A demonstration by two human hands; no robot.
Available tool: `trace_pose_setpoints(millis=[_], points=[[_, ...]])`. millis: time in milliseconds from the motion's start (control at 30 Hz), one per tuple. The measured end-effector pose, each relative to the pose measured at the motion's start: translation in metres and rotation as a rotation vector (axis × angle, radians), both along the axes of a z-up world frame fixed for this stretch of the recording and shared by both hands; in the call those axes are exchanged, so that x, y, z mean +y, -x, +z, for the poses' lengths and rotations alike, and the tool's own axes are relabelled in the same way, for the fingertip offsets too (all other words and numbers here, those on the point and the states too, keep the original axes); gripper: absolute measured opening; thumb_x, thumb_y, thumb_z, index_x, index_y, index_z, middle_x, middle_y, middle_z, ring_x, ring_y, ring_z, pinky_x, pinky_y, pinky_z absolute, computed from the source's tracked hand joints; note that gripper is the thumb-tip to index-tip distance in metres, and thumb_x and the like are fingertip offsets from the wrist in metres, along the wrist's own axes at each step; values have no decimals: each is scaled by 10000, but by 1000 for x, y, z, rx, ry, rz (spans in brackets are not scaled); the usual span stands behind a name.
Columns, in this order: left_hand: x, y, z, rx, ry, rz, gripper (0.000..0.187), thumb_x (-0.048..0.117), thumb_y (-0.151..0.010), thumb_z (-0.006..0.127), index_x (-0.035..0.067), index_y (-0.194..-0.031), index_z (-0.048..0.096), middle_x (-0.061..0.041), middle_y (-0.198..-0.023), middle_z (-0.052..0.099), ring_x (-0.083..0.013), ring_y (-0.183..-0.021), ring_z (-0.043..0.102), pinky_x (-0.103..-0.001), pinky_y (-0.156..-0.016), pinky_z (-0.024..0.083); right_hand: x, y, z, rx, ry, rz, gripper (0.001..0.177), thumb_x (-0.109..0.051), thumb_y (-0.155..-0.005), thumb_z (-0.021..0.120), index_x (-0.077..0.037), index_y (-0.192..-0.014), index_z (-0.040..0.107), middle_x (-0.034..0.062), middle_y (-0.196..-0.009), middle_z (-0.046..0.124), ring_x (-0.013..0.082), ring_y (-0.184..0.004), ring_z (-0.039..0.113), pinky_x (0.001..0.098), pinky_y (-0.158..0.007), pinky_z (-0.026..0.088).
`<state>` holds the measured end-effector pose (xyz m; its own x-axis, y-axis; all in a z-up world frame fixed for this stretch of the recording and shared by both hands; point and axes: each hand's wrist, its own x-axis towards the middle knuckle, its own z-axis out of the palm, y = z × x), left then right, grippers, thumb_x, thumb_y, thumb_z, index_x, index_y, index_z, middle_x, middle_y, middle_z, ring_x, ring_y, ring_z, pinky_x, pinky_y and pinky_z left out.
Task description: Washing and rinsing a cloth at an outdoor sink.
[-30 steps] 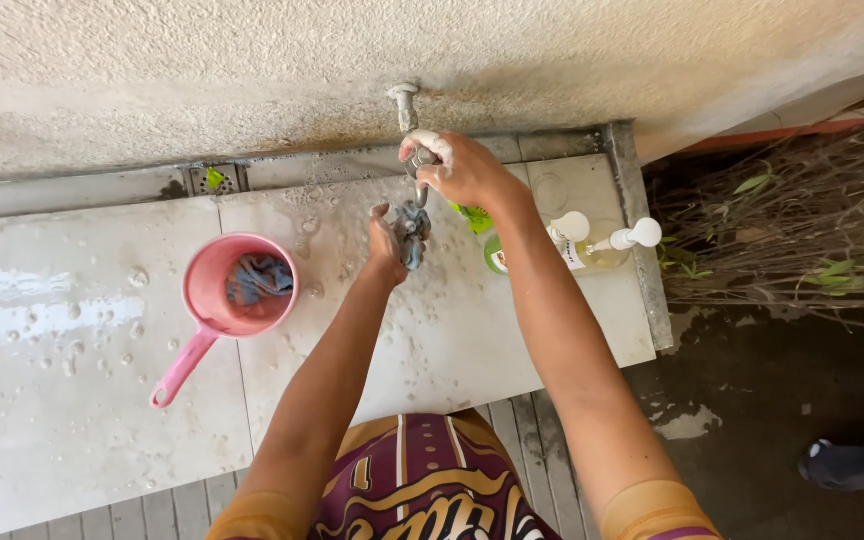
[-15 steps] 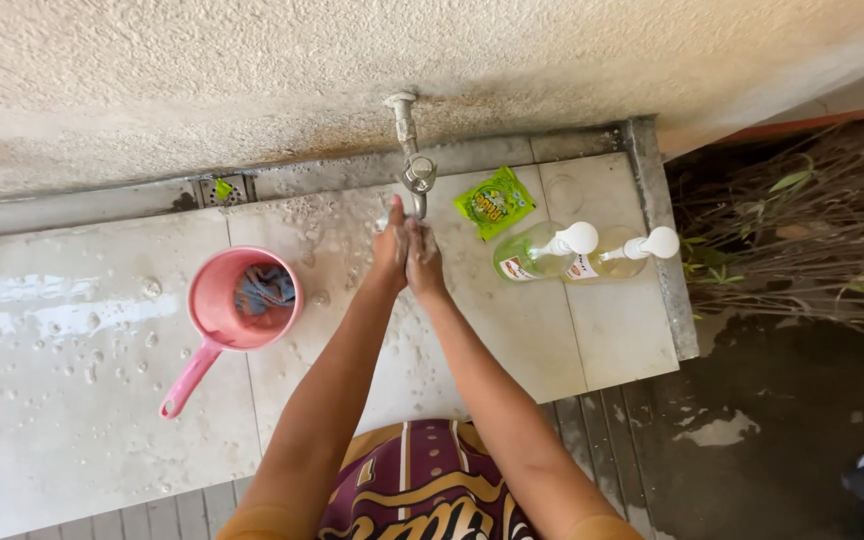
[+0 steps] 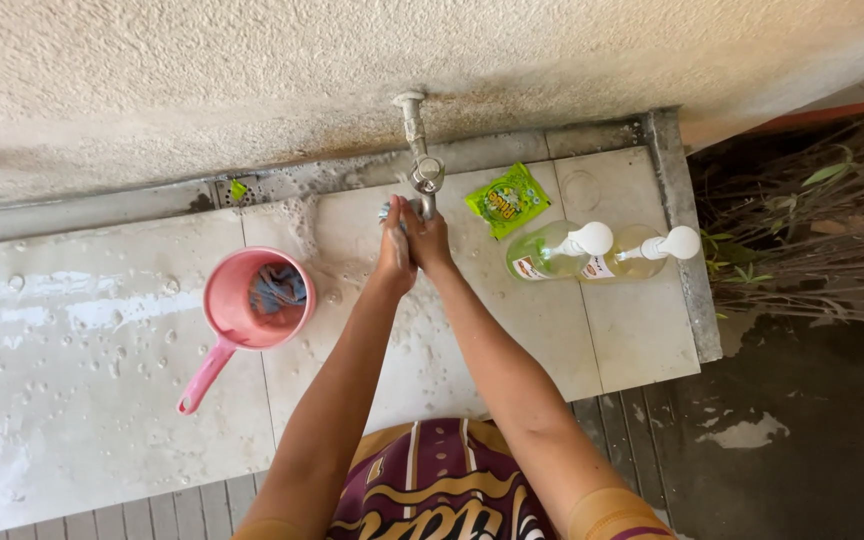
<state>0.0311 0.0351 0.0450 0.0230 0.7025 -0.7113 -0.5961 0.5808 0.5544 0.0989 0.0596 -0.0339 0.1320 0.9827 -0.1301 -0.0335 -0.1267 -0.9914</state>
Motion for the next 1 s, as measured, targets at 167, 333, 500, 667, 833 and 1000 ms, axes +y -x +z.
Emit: trace_pose_setpoints(millis=[167, 333, 500, 667, 833, 1000], points=[[0, -11, -76, 128, 50, 108, 767, 546, -889, 721, 53, -1380, 398, -251, -1346, 506, -383, -1229, 571, -517, -982, 516, 2, 2, 2, 7, -7, 9, 416, -245, -993, 635, -59, -1360, 573, 225, -1319, 582, 395, -1277, 551, 507, -1106, 435], [-13, -13, -62, 67, 106, 123, 879, 597, -778, 803, 68, -1399, 476, -225, -1328, 584, -383, -1187, 633, -544, -899, 568, 3, -6, 3, -22, -2, 22, 377, -268, -1007, 626, -59, -1320, 605, 219, -1287, 600, 396, -1256, 564, 518, -1101, 431], [1, -26, -124, 44, 144, 113, 814, 608, -856, 750, -43, -1321, 599, -296, -1158, 644, -435, -1056, 680, -586, -846, 570, -7, -28, 4, -42, 12, 32, 342, -299, -1027, 614, -58, -1267, 648, 212, -1243, 624, 396, -1228, 581, 531, -1094, 424], [11, -33, -137, -112, 64, 126, 536, 436, -945, 669, -17, -1232, 649, -221, -1093, 690, -343, -947, 710, -479, -788, 587, -18, -55, 9, -55, 22, 37, 332, -322, -1041, 605, -58, -1227, 681, 207, -1210, 643, 397, -1207, 593, 542, -1089, 420], [16, -30, -118, -217, 27, 125, 365, 230, -972, 629, -40, -1216, 650, -172, -1117, 706, -252, -931, 697, -325, -745, 578, -31, -41, 113, 64, -198, 170, 627, -282, -1045, 605, -5, -1562, 382, 281, -1540, 436, 430, -1425, 423, 593, -1191, 334], [25, -43, -129, 170, 38, 107, 507, 429, -895, 791, 90, -1254, 679, -227, -1131, 681, -361, -1028, 698, -526, -794, 608, -30, -44, 127, -304, -349, 198, 528, -198, -1040, 677, -20, -1502, 492, 288, -1395, 594, 449, -1296, 574, 603, -1066, 470]])
